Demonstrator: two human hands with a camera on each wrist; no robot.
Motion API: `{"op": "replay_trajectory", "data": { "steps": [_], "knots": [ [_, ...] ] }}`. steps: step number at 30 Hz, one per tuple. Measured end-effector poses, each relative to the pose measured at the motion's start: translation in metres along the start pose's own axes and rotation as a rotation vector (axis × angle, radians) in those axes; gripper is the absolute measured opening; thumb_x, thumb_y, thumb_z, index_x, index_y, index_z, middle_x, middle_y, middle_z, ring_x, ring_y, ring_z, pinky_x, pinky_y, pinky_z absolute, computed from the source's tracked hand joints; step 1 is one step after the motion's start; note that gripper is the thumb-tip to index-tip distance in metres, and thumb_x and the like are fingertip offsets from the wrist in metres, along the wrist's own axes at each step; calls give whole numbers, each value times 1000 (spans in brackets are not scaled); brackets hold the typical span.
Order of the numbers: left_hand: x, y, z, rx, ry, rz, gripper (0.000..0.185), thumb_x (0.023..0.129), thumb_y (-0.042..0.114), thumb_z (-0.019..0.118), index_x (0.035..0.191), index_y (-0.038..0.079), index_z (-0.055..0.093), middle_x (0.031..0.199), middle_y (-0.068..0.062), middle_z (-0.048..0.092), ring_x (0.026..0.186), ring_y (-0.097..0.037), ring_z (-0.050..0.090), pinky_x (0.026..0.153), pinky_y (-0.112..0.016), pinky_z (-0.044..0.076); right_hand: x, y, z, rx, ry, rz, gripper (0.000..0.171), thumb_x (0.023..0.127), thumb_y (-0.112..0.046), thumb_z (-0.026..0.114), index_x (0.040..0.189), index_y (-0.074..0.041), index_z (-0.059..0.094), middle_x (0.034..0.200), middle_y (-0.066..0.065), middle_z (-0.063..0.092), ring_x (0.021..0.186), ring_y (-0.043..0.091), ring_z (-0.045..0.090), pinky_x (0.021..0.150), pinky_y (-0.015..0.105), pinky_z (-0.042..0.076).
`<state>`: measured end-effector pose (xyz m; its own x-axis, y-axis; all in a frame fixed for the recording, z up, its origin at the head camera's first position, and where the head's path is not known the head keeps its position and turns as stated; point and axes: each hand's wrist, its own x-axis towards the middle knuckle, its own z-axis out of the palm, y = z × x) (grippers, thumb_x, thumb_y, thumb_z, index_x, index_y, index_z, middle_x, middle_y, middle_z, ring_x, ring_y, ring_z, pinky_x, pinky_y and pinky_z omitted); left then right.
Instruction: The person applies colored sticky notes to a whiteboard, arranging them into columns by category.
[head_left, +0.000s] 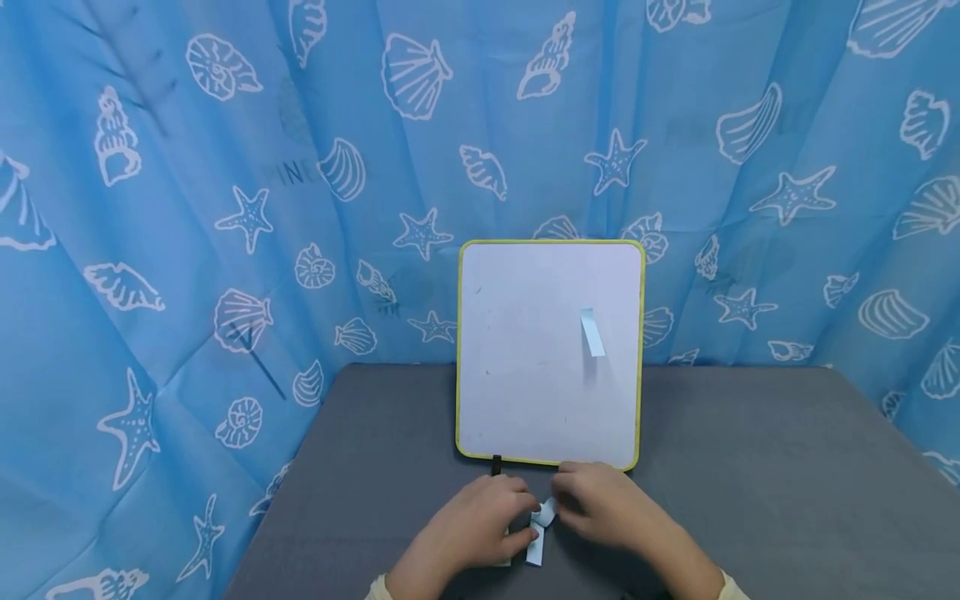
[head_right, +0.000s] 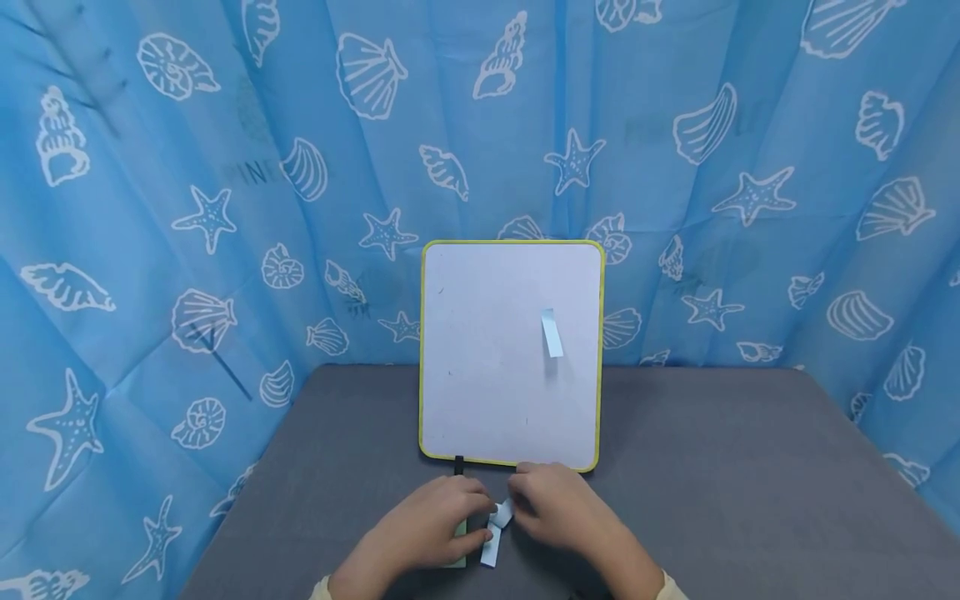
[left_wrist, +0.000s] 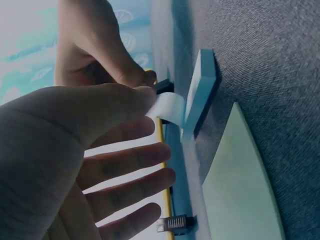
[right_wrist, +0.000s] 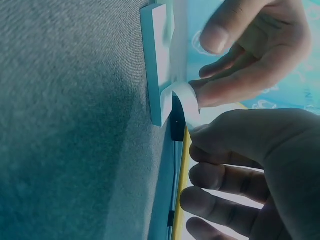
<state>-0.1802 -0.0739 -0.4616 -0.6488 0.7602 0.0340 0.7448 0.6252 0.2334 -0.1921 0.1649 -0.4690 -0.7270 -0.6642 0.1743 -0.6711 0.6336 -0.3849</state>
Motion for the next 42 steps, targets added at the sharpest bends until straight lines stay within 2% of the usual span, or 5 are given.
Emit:
{"op": "replay_trajectory", "data": {
  "steps": [5,13,22,29,42],
  "knots": [
    [1,1,4,0,-23,17,24,99,36,77,119,24,78,101,12,70,78,6,53,67,-15,44,-1,3,2,-19,22,5,12,94,-15,77,87,-22,69,81,-18,57,64,-5,44,59,22,44],
    [3,0,6,-1,2,39,23,98,33,78,119,21,79,103,10,72,80,7,56,69,-13,45,-1,4,2,-54,26,33,12,93,-15,78,87,-22,70,80,-17,58,64,-4,44,60,22,44],
    [1,9,1,20,28,65,20,97,33,79,114,23,79,99,11,69,79,6,53,68,-14,43,-2,2,0,-53,29,47,15,93,-15,78,86,-23,68,79,-17,56,63,-4,43,59,22,43],
    [3,11,6,62,-7,48,18,97,33,80,112,24,80,102,13,69,79,4,54,67,-17,43,-3,1,0,-49,33,51,15,93,-15,78,86,-23,68,77,-17,54,62,-3,42,59,22,42],
    [2,12,4,84,8,36,15,97,35,79,108,25,81,92,14,62,69,3,43,61,-17,37,-2,0,-1,-62,32,78,13,93,-16,79,86,-22,70,76,-17,55,61,-3,42,58,22,42]
  ]
}}
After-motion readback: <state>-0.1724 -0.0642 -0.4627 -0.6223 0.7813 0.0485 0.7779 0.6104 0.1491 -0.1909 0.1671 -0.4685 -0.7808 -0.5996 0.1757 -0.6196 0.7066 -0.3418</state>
